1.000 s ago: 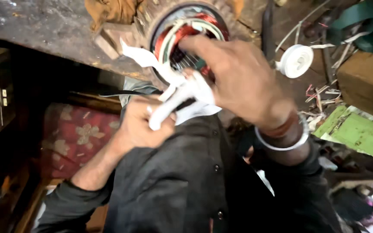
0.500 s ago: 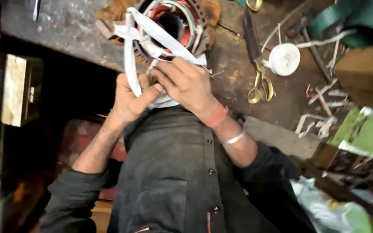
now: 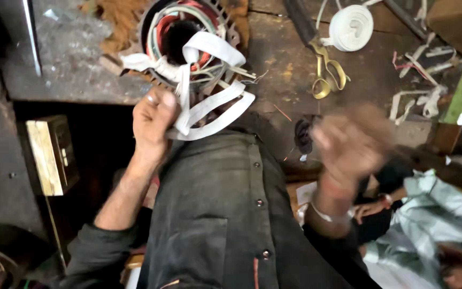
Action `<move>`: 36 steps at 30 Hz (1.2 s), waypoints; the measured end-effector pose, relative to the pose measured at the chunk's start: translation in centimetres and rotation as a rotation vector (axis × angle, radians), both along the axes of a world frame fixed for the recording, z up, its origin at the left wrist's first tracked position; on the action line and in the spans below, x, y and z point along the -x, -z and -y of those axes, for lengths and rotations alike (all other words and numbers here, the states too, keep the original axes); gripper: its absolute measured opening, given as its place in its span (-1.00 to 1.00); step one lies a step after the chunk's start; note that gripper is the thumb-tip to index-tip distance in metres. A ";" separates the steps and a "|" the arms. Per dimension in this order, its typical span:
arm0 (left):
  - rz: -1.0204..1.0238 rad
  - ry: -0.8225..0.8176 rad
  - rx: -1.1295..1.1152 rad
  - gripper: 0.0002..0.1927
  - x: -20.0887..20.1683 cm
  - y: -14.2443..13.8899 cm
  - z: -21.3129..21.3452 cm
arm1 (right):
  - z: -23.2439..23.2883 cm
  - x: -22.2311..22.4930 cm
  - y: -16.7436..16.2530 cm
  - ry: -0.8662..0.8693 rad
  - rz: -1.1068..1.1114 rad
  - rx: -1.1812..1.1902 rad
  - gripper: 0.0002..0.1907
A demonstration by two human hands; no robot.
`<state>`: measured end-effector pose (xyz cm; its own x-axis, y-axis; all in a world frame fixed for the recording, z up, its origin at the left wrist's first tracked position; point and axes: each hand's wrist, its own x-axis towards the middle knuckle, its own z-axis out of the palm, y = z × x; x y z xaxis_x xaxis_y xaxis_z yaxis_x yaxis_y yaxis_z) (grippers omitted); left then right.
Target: The person wraps a white insulating tape around the copper windings of a motor stator. They repeatedly fold and press the tape to secure the coils, occasionally adjusting the stator's position on the workbench.
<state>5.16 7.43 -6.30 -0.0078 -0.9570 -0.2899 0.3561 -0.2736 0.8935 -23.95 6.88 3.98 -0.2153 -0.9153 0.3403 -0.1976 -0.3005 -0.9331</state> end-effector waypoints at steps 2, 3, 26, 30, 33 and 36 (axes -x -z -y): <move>0.167 0.033 0.092 -0.68 0.4 -1.1 -0.1 | 1.7 -1.9 2.5 -0.165 -0.221 -0.201 -0.82; 0.323 0.079 0.086 -0.67 0.5 -1.5 0.0 | 1.8 -3.1 3.5 -0.254 -0.295 -0.221 -0.80; -0.530 0.168 -0.320 -0.62 -3.8 1.0 0.8 | -1.2 -5.0 0.8 -0.194 -0.529 -0.310 -0.85; -0.264 0.224 -0.236 -0.62 -3.7 1.5 0.8 | 1.6 -8.5 3.5 -0.468 -0.330 -0.341 -0.55; -0.222 0.195 -0.242 -0.62 -3.1 1.6 0.4 | 2.6 -10.3 5.4 -0.552 -0.418 -0.083 -0.73; -0.210 0.138 -0.251 -0.61 -2.3 1.7 0.1 | 2.9 -10.3 6.9 -0.466 -0.470 0.134 -0.90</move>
<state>7.51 7.33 -7.98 -0.2165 -0.8419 -0.4942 0.4697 -0.5336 0.7033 -13.64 3.95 -2.94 0.3904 -0.8203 0.4180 -0.3957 -0.5595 -0.7283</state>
